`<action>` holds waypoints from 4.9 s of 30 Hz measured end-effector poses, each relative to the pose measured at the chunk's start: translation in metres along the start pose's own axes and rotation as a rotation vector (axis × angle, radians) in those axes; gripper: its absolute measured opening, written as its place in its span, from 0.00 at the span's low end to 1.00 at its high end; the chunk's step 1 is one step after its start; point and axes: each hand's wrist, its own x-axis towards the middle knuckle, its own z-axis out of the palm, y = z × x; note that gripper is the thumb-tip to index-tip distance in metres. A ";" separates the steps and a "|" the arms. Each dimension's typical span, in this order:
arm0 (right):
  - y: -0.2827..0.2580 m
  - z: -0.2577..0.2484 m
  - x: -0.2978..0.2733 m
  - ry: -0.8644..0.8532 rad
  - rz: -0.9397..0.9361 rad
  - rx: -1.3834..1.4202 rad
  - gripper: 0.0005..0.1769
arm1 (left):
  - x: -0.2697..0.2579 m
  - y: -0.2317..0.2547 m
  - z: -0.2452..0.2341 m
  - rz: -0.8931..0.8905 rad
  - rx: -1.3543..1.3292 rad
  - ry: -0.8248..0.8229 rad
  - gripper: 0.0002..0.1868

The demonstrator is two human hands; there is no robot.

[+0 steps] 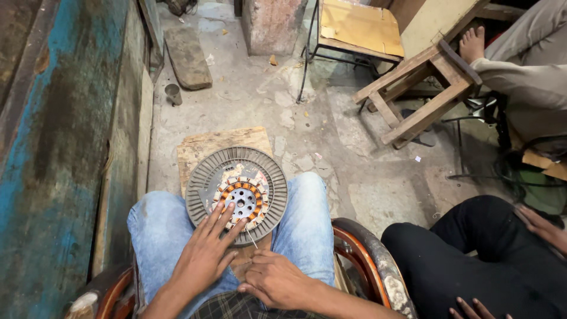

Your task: The person sits with a circular metal stator on their lap and winds white wire around its copper coils. They repeatedly pull the wire taut and wrap it around the slots, securing the windings by hand.

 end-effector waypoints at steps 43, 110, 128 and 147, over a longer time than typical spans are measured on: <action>0.015 -0.054 -0.019 -0.120 0.329 0.621 0.09 | -0.011 0.031 -0.025 -0.218 -0.851 -0.326 0.18; 0.099 -0.088 0.024 0.436 0.111 0.003 0.07 | 0.023 -0.053 -0.007 -0.182 -0.332 0.547 0.46; 0.103 -0.104 0.017 0.292 0.242 0.006 0.06 | -0.001 -0.111 -0.057 -0.609 -0.445 0.984 0.09; 0.116 -0.113 0.015 0.461 0.295 0.045 0.05 | 0.001 -0.090 -0.033 -0.245 -0.631 0.474 0.08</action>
